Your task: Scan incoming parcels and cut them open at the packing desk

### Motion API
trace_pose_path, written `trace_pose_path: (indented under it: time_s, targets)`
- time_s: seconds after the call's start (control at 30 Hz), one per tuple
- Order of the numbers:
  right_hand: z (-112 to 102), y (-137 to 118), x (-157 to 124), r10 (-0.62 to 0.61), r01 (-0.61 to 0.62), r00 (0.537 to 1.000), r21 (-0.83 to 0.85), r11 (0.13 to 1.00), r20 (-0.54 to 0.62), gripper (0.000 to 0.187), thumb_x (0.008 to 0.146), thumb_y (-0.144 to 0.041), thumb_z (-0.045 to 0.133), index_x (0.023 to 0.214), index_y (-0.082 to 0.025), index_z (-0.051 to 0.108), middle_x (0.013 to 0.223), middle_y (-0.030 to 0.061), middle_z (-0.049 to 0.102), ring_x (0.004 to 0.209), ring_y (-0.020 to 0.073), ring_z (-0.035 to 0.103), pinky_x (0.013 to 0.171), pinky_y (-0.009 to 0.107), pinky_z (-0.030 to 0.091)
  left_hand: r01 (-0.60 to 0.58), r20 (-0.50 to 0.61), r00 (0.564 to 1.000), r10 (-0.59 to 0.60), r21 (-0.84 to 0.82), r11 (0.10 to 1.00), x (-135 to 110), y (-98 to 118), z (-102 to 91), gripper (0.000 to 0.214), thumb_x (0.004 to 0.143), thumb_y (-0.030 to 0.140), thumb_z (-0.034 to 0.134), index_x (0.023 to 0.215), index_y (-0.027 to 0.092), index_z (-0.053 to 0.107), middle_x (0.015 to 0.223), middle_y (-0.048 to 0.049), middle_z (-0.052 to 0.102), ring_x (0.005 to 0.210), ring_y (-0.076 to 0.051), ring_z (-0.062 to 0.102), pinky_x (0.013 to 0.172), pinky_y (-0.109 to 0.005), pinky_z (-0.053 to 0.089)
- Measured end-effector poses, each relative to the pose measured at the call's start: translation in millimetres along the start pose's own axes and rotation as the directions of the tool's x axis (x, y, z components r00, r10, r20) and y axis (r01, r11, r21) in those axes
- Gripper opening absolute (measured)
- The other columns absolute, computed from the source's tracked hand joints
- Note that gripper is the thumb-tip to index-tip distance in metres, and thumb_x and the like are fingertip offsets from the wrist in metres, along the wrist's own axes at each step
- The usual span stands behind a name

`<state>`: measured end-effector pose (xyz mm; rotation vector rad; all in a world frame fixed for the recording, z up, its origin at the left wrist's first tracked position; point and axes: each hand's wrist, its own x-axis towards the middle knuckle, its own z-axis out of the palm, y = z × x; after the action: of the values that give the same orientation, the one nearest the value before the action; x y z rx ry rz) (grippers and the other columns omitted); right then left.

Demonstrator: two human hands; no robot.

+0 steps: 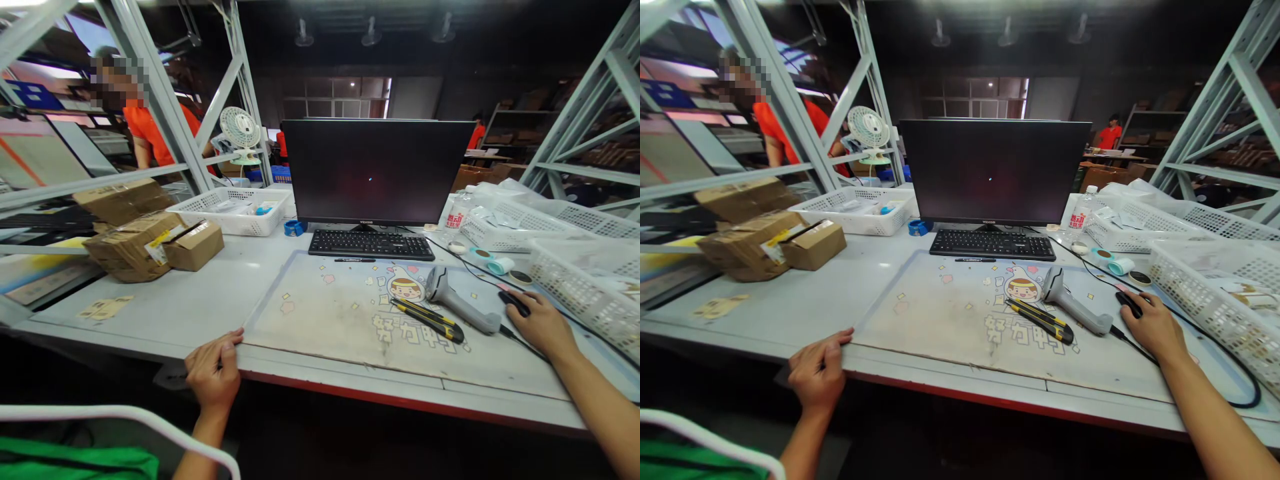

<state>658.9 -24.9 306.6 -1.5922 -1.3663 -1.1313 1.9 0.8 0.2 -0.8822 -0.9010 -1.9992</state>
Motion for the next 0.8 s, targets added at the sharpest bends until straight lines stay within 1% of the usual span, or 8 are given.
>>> trace_pose_path:
  time_s: [0.23,0.5,0.6,0.8]
  targets:
    - [2.6,2.9,1.6,-0.007,0.007,1.0,0.001,1.0,-0.002,0.039,0.119,-0.019,0.077,0.155,-0.018,0.063,0.146,0.0115,0.042,0.128,0.0282,0.049,0.117,0.052,0.046,0.003,0.005,1.0,-0.003,-0.002,1.0,0.3,0.7,-1.2,0.029,0.11,0.022,0.048,0.096,0.018,0.073,0.101,-0.0044,0.078,0.093,-0.023,0.072,0.095,-0.043,0.046]
    - [-1.7,0.6,-1.1,-0.007,0.007,1.0,-0.015,1.0,0.01,0.038,0.121,-0.021,0.075,0.156,-0.02,0.062,0.148,0.0114,0.04,0.128,0.0282,0.049,0.117,0.051,0.046,0.008,0.006,1.0,-0.008,-0.003,1.0,-0.6,-0.1,-0.1,0.029,0.11,0.022,0.048,0.096,0.018,0.073,0.101,-0.0045,0.078,0.093,-0.023,0.072,0.095,-0.043,0.046]
    - [-1.7,0.0,-0.5,-0.001,0.001,1.0,-0.011,1.0,0.017,0.038,0.121,-0.021,0.074,0.157,-0.02,0.062,0.147,0.0113,0.041,0.128,0.0284,0.049,0.117,0.052,0.046,0.009,0.003,1.0,-0.009,-0.001,1.0,-0.6,-0.1,-0.1,0.029,0.11,0.022,0.048,0.096,0.017,0.073,0.101,-0.0045,0.078,0.093,-0.023,0.071,0.095,-0.043,0.046]
    - [1.6,0.2,3.8,0.029,-0.029,0.999,-0.004,1.0,0.035,0.041,0.117,-0.019,0.08,0.155,-0.019,0.063,0.147,0.0115,0.041,0.128,0.0289,0.049,0.117,0.053,0.046,-0.02,-0.001,1.0,0.02,-0.003,1.0,0.2,-0.9,0.1,0.029,0.11,0.021,0.048,0.095,0.017,0.073,0.101,-0.0041,0.078,0.092,-0.022,0.071,0.093,-0.042,0.046]
